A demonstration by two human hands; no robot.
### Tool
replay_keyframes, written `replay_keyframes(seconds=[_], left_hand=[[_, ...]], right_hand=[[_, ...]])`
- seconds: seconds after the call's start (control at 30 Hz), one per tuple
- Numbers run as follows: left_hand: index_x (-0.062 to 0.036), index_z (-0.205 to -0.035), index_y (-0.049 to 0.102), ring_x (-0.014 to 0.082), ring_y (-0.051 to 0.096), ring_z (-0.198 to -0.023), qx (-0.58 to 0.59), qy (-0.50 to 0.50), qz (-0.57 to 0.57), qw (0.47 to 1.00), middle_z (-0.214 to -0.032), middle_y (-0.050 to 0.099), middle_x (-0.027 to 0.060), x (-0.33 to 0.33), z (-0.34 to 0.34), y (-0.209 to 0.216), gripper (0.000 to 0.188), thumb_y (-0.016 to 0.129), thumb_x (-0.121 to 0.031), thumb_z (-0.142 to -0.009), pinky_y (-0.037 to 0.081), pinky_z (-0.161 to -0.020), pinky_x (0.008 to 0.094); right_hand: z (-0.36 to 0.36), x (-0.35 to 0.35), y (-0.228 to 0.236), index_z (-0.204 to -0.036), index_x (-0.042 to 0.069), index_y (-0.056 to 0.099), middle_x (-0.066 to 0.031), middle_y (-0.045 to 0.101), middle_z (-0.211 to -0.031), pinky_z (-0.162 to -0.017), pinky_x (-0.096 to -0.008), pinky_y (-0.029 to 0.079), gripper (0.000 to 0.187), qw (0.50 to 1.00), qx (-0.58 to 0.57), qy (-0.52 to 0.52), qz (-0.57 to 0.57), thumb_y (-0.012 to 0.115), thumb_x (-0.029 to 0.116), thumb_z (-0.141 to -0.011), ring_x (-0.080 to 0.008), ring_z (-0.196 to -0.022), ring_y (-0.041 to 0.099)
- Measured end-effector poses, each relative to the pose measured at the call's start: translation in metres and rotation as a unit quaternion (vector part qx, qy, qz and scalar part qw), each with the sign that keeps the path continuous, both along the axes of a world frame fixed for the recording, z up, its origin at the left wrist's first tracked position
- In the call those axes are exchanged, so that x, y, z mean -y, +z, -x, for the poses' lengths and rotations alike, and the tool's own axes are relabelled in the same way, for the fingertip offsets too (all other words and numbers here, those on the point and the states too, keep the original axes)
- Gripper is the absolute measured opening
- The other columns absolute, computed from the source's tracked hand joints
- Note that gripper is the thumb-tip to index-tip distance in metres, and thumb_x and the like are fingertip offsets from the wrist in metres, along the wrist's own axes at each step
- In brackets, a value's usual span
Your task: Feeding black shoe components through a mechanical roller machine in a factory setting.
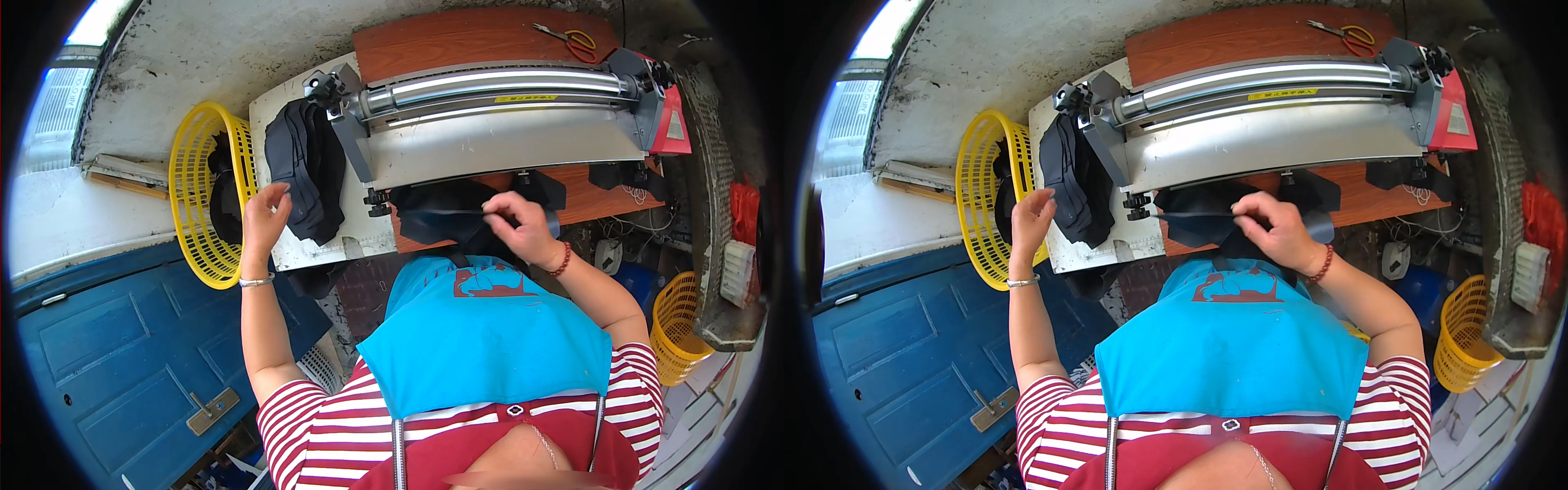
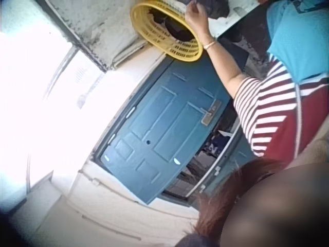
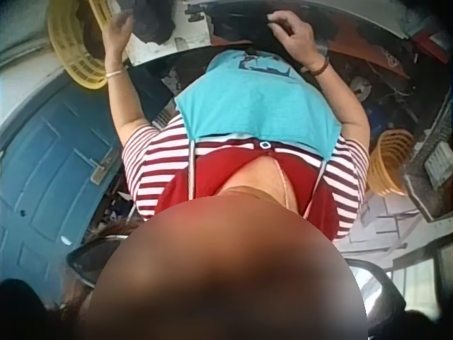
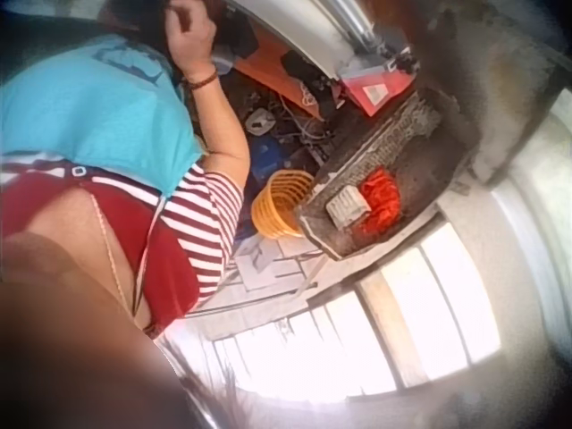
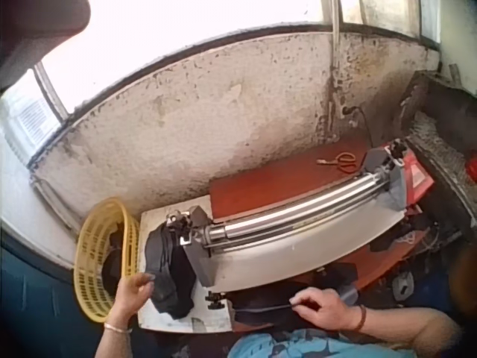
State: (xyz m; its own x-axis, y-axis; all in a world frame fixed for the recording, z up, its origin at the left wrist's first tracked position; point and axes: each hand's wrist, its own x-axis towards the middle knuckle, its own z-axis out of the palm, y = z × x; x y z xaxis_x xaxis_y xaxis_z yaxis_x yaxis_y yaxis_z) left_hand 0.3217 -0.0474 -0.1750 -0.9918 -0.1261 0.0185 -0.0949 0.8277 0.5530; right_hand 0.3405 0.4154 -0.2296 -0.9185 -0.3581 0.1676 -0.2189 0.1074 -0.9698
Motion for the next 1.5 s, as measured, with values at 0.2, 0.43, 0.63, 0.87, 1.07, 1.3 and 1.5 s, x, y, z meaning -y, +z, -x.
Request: replay_keyframes(seconds=[0.2,0.43,0.63,0.87,1.07,1.3,1.5], left_hand=[[-0.0012,-0.100,0.074,0.0205,0.070,-0.078,-0.219,-0.190,-0.137,0.947,-0.086,0.072,0.0101,-0.154,0.051,0.048,0.015,0.068,0.001,-0.086,0.054,-0.072,0.0301],[-0.0027,-0.108,0.075,0.0392,0.067,-0.109,0.014,-0.273,0.098,0.957,-0.115,0.072,0.0201,-0.263,0.183,0.011,0.054,0.049,-0.049,-0.100,0.049,-0.099,0.0489],[0.0008,-0.118,0.073,0.0413,0.062,-0.123,0.199,-0.253,0.068,0.944,-0.128,0.066,0.0264,-0.281,0.240,-0.010,0.067,0.047,-0.057,-0.095,0.046,-0.106,0.0456],[-0.0024,-0.073,0.068,0.0194,0.060,-0.070,0.112,-0.171,-0.119,0.972,-0.069,0.063,0.0105,-0.271,0.282,-0.018,0.016,0.076,-0.011,-0.084,0.050,-0.065,0.0381],[-0.0022,-0.083,0.063,0.0202,0.053,-0.045,0.041,-0.120,-0.152,0.980,-0.071,0.062,0.0123,-0.267,0.299,0.062,0.018,0.072,-0.017,-0.086,0.047,-0.042,0.0365],[-0.0046,-0.106,0.061,0.0176,0.053,-0.066,0.008,-0.093,-0.213,0.973,-0.086,0.060,0.0056,-0.224,0.301,0.136,0.014,0.061,-0.008,-0.093,0.054,-0.051,0.0370],[-0.0107,-0.153,0.047,0.0175,0.053,-0.071,-0.093,-0.136,-0.294,0.942,-0.092,0.059,0.0039,-0.221,0.271,0.168,0.058,0.044,0.003,-0.097,0.058,-0.057,0.0369]], right_hand=[[0.029,-0.032,0.022,-0.124,0.001,0.058,0.0023,0.066,-0.084,-0.068,-0.0181,0.044,0.028,0.982,0.152,-0.087,0.071,0.066,0.007,-0.098,-0.0009,-0.074,0.054],[0.060,-0.037,0.018,-0.112,0.000,0.065,0.0019,0.067,-0.084,-0.067,-0.0195,0.045,0.016,0.978,0.178,-0.107,0.007,0.065,0.009,-0.098,-0.0006,-0.075,0.056],[0.111,-0.032,0.011,-0.109,0.001,0.067,-0.0028,0.069,-0.083,-0.066,-0.0249,0.049,0.016,0.985,0.073,-0.124,-0.099,0.066,0.009,-0.096,-0.0070,-0.072,0.060],[0.061,-0.032,0.022,-0.105,0.008,0.069,-0.0097,0.068,-0.092,-0.067,-0.0382,0.054,0.020,0.915,-0.243,-0.164,-0.276,0.074,0.013,-0.087,-0.0307,-0.078,0.068],[-0.006,0.028,-0.072,-0.107,0.009,0.069,-0.0080,0.064,-0.098,-0.073,-0.0400,0.053,0.027,0.949,-0.179,0.008,-0.259,0.077,0.018,-0.083,-0.0282,-0.084,0.067],[0.007,0.056,-0.121,-0.103,0.010,0.070,-0.0072,0.063,-0.101,-0.087,-0.0440,0.047,0.027,0.898,-0.150,-0.016,-0.413,0.078,0.026,-0.083,-0.0284,-0.105,0.062],[0.009,0.040,-0.101,-0.094,0.008,0.069,-0.0081,0.067,-0.097,-0.079,-0.0414,0.051,0.015,0.957,-0.149,0.067,-0.240,0.075,0.018,-0.086,-0.0283,-0.094,0.066]])
